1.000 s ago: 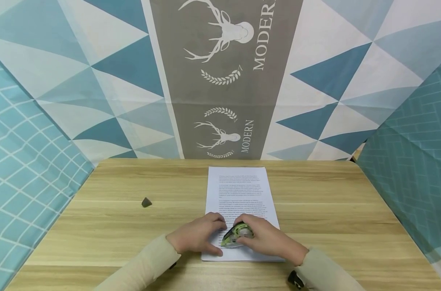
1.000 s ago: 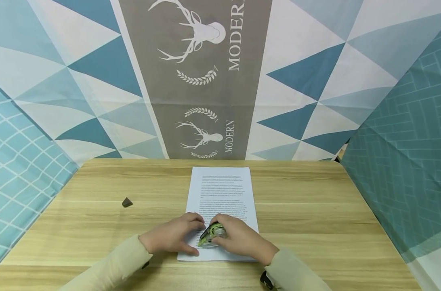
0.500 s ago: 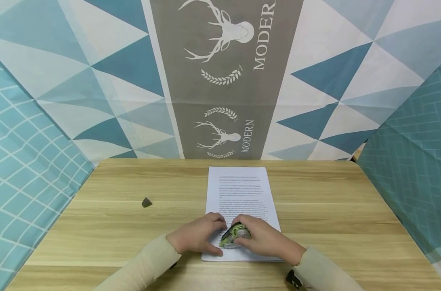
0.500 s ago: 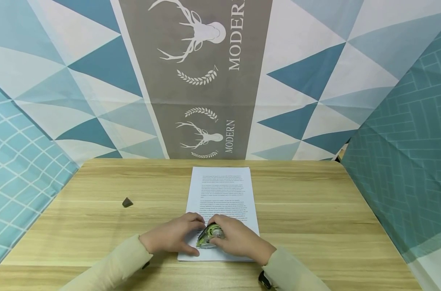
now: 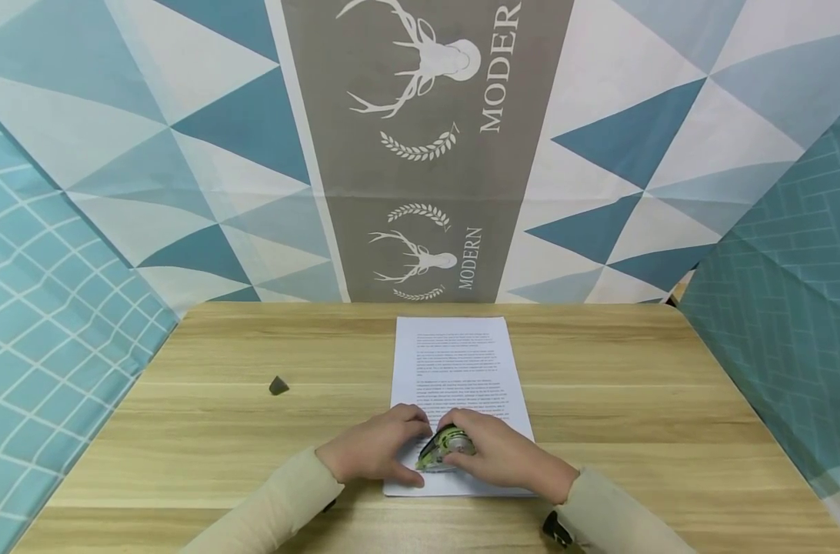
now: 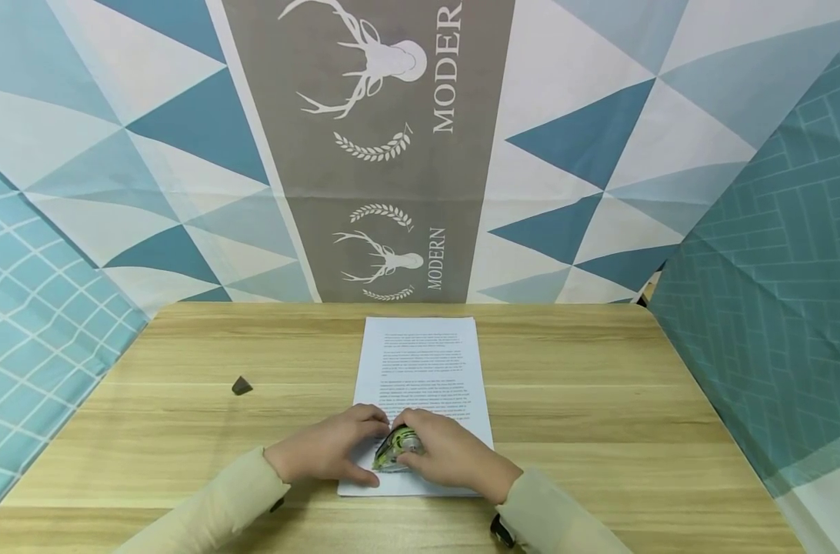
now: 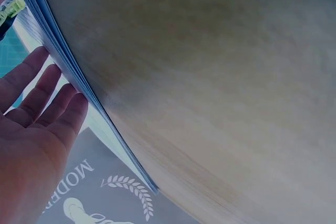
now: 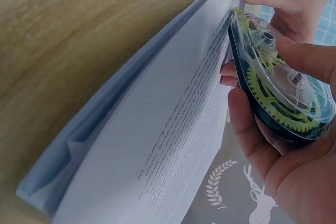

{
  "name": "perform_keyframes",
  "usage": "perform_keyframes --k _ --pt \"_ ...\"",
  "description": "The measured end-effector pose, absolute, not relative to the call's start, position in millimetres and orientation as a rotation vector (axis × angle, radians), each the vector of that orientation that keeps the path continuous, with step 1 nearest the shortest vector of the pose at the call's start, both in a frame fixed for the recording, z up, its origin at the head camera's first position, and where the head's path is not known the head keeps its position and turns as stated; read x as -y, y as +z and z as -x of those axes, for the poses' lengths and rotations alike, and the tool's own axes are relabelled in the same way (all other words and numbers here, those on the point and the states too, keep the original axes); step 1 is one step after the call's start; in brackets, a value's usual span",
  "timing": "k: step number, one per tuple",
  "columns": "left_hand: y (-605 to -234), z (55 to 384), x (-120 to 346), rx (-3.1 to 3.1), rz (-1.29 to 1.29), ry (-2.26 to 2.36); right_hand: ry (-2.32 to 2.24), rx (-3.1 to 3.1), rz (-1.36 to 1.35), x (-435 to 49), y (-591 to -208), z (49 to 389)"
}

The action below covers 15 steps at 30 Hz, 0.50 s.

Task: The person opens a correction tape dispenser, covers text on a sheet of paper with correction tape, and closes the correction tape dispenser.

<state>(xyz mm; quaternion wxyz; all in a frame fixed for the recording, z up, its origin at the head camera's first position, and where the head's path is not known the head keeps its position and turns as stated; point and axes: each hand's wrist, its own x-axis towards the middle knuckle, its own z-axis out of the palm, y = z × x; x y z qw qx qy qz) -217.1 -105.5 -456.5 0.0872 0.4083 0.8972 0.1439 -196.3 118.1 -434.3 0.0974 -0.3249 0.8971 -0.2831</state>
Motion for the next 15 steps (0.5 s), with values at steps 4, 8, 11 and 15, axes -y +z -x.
perform_keyframes --k 4,8,11,15 --pt "-456.6 217.3 105.4 -2.679 -1.231 0.427 -0.824 -2.659 0.962 -118.0 -434.1 196.3" --pt "-455.8 216.4 105.4 -2.68 -1.229 0.421 -0.803 -2.656 0.96 -117.2 -433.6 196.3" --pt "-456.0 216.4 105.7 -2.681 -1.233 0.42 -0.786 -2.653 0.967 -116.6 -432.6 196.1" --pt "-456.1 216.7 106.0 -2.677 -1.229 0.424 -0.747 -2.658 0.982 -115.8 -430.5 195.8"
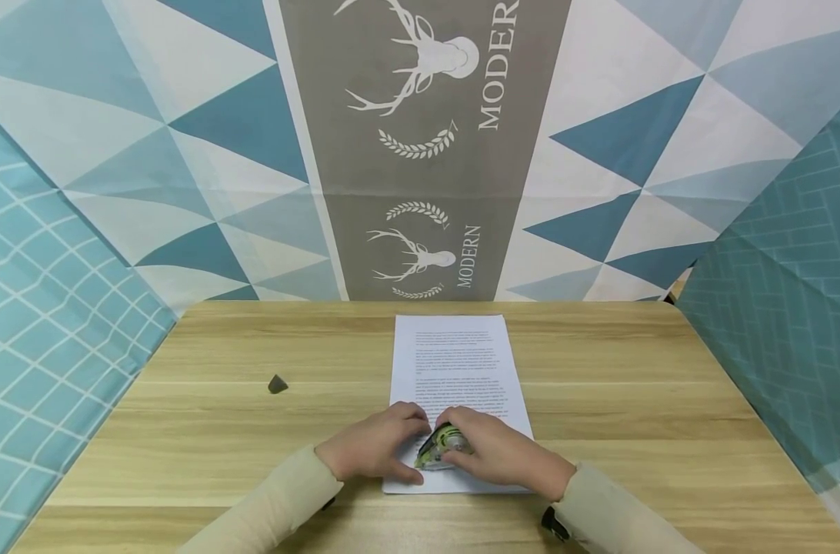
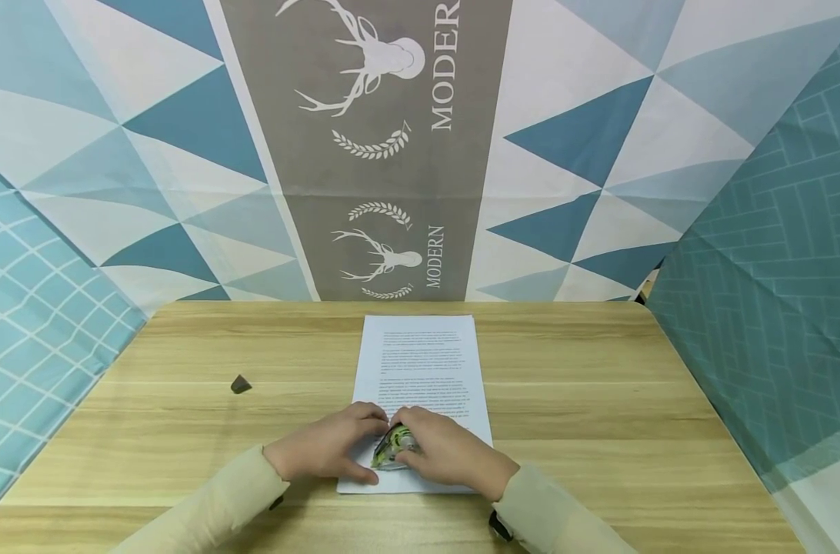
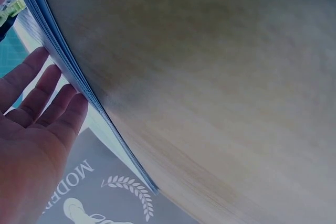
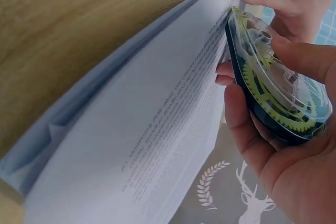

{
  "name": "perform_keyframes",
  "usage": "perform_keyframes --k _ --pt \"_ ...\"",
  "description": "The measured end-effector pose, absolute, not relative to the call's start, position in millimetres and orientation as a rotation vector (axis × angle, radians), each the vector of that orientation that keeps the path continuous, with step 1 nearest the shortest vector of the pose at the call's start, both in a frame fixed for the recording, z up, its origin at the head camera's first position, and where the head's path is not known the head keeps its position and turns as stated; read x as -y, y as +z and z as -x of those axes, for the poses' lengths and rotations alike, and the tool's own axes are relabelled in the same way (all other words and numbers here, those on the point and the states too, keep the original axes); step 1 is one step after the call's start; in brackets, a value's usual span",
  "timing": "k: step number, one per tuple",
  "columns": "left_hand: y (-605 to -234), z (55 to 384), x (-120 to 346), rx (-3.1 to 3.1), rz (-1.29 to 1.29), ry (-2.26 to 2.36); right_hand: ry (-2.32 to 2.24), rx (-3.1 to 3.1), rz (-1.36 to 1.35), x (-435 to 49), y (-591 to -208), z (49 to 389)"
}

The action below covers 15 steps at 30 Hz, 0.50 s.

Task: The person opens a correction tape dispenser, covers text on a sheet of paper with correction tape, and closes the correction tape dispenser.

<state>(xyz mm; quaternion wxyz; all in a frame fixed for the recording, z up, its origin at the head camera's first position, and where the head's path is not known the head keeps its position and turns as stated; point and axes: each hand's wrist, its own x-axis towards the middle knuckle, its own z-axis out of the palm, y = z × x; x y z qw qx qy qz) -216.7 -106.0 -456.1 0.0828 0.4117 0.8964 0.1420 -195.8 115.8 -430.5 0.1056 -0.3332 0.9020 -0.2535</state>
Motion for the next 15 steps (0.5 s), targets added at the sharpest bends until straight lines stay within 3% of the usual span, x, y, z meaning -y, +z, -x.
perform_keyframes --k 15 --pt "-456.2 216.9 105.7 -2.67 -1.218 0.432 -0.598 -2.676 1.057 -113.2 -420.2 197.1"
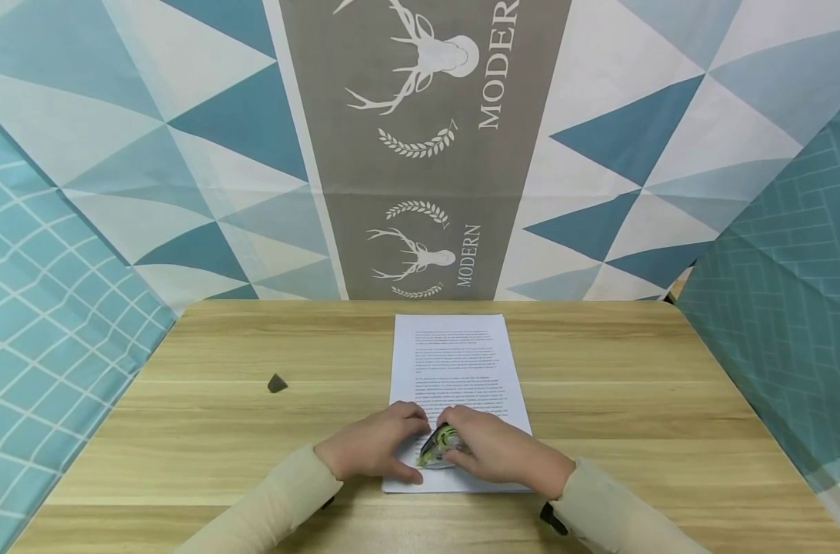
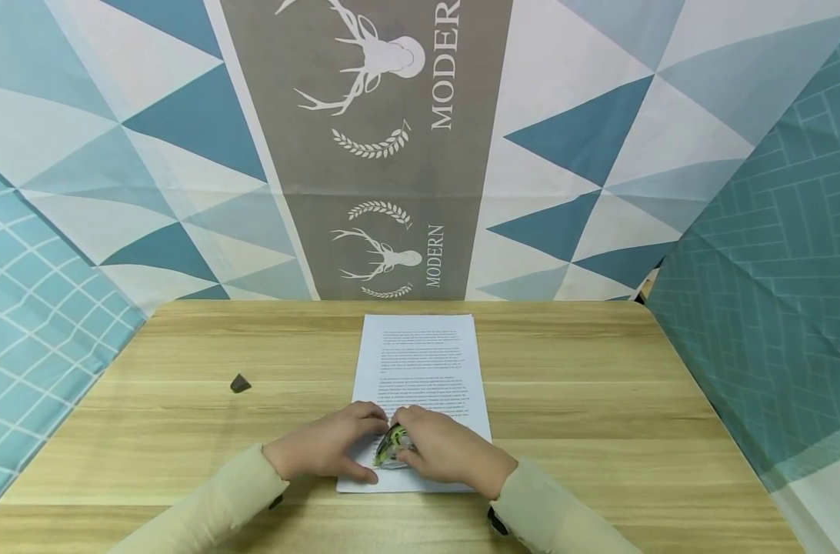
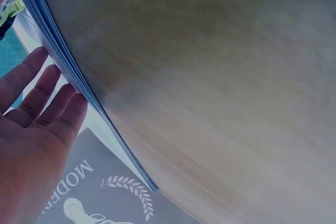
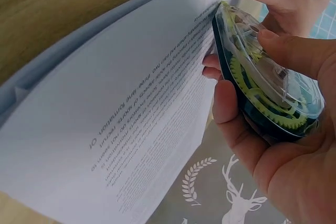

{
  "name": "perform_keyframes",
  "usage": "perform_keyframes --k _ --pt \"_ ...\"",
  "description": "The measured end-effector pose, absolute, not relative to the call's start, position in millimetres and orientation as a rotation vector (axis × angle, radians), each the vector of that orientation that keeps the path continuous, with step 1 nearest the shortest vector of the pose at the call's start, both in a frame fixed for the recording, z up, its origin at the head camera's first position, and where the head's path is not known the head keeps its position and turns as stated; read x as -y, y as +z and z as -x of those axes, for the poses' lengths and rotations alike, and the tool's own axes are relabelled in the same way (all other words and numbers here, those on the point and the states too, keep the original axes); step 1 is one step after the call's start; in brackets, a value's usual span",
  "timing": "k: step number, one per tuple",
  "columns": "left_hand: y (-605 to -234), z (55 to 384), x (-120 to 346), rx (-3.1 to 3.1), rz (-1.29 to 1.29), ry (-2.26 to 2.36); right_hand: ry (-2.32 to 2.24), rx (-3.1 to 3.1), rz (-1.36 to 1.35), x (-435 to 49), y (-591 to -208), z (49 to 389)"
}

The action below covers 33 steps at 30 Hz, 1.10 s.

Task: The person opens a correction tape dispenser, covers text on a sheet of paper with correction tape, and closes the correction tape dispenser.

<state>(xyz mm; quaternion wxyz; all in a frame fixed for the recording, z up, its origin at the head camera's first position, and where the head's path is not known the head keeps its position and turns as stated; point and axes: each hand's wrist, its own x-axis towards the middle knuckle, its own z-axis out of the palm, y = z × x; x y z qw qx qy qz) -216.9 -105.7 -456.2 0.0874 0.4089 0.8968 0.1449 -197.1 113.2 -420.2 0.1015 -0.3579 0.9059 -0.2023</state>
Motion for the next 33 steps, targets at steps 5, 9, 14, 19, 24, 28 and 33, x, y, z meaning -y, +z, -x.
perform_keyframes --k 5,9,14,19,24,28,33 --pt "-456 217 106 -2.672 -1.22 0.421 -0.595 -2.686 1.058 -116 -420 197" --pt "-456 217 105 -2.674 -1.215 0.416 -0.61 -2.676 1.045 -119 -420 197" --pt "-456 217 106 -2.675 -1.211 0.417 -0.652 -2.668 1.017 -122 -422 197" --pt "-455 217 106 -2.671 -1.215 0.426 -0.75 -2.675 0.93 -130 -427 197" --pt "-455 218 106 -2.668 -1.206 0.43 -0.801 -2.687 0.935 -139 -428 196" --pt "-455 217 106 -2.668 -1.194 0.421 -0.807 -2.677 0.938 -142 -429 196" --pt "-454 216 106 -2.662 -1.182 0.425 -0.839 -2.681 0.925 -149 -429 196"
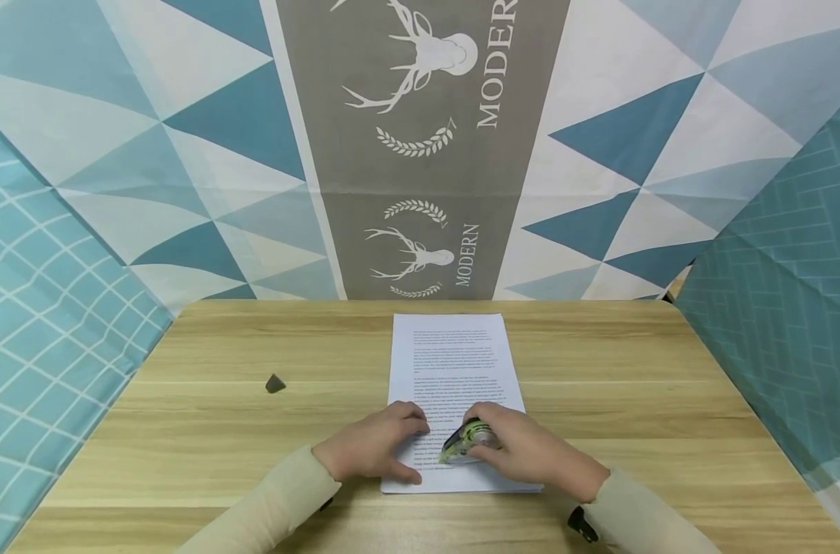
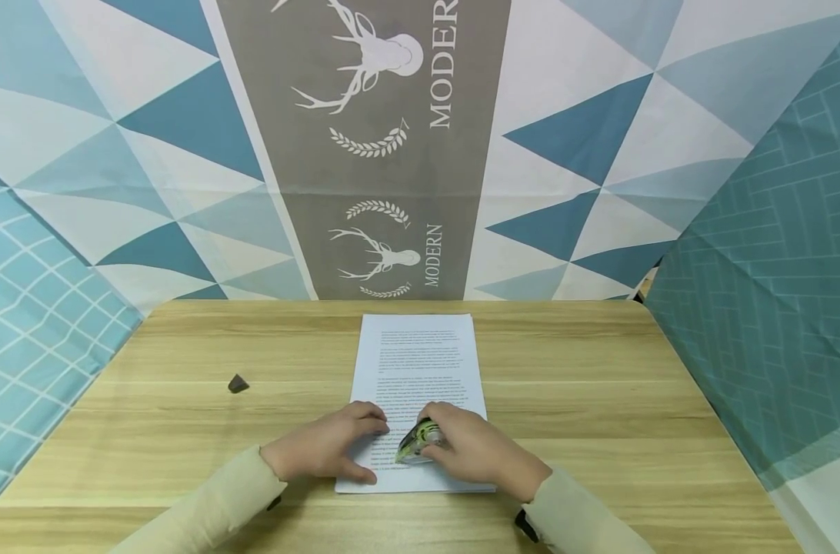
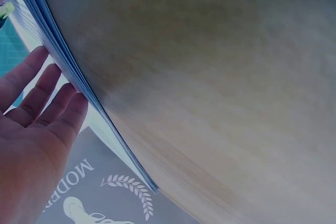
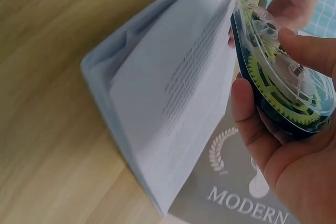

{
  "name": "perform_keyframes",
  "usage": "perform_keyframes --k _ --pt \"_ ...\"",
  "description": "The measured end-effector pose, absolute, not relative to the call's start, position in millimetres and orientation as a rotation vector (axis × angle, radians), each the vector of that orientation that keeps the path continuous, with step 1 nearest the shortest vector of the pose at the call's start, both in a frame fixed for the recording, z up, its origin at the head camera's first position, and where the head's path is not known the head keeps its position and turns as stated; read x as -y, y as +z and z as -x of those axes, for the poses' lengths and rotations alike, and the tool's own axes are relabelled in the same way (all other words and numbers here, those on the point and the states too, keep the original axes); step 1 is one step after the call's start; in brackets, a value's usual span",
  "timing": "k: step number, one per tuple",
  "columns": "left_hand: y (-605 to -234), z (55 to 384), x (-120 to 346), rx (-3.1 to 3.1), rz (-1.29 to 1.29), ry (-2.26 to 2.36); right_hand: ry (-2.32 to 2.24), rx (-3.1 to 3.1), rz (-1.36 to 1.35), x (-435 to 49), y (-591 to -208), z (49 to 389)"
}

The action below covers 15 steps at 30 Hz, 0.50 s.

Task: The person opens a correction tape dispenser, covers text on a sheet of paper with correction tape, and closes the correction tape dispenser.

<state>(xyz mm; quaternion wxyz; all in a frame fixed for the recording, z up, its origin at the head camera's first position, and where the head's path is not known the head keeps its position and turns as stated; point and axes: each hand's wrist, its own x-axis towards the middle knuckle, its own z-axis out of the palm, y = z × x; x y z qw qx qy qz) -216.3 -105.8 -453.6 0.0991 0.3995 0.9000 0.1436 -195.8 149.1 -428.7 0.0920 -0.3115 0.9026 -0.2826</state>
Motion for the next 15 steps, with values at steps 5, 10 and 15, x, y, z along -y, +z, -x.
perform_keyframes --k 5,10,15 --pt "-454 216 107 -2.672 -1.189 0.431 -0.87 -2.678 0.904 -158 -427 196" --pt "-455 216 107 -2.68 -1.212 0.433 -0.859 -2.672 0.867 -164 -428 195" --pt "-455 216 106 -2.672 -1.206 0.433 -0.858 -2.698 0.849 -171 -431 193"
